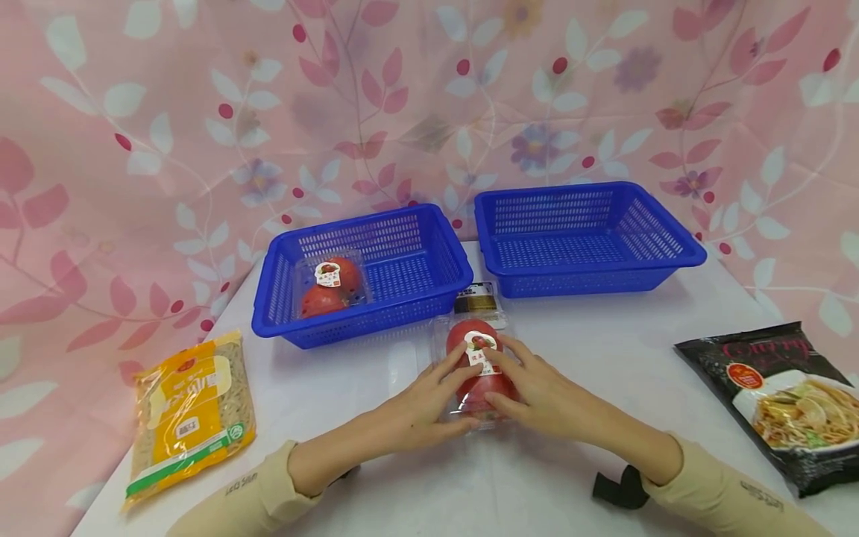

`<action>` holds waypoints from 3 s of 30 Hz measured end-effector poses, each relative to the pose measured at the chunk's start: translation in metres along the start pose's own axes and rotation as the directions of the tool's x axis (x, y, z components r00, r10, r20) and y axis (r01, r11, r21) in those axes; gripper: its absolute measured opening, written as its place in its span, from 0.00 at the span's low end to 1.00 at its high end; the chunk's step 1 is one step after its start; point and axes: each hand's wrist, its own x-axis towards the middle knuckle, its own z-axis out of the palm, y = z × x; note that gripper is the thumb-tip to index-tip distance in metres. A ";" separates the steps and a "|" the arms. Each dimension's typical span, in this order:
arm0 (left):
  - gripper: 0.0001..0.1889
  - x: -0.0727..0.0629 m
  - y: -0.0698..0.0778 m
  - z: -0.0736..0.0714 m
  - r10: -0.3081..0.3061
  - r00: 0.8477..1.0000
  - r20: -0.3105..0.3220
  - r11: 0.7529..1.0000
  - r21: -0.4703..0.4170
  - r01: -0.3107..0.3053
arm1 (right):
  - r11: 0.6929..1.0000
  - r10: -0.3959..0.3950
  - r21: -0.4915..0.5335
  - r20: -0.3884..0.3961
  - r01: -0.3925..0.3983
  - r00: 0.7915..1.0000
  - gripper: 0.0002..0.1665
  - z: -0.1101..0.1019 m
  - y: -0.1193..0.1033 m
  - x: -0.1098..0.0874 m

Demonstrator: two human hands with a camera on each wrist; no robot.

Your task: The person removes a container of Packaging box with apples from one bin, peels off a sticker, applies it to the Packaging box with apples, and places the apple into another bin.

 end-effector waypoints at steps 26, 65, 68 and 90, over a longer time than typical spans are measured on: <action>0.29 -0.001 0.016 -0.031 0.100 0.973 -0.206 0.995 0.016 -0.099 | 0.996 0.069 -0.048 -0.057 -0.072 0.996 0.36 -0.034 -0.018 0.003; 0.26 0.014 -0.017 -0.070 0.191 0.849 -0.493 0.981 0.130 -0.145 | 0.996 -0.056 0.054 -0.167 0.066 0.984 0.31 -0.055 -0.025 0.073; 0.26 0.017 -0.022 -0.073 0.179 0.841 -0.511 0.983 0.130 -0.130 | 0.995 -0.068 0.054 -0.179 0.078 0.982 0.31 -0.055 -0.023 0.081; 0.28 0.043 -0.059 -0.099 0.042 0.844 -0.535 0.997 0.072 -0.003 | 0.993 -0.069 0.082 -0.175 0.084 0.982 0.29 -0.054 -0.007 0.140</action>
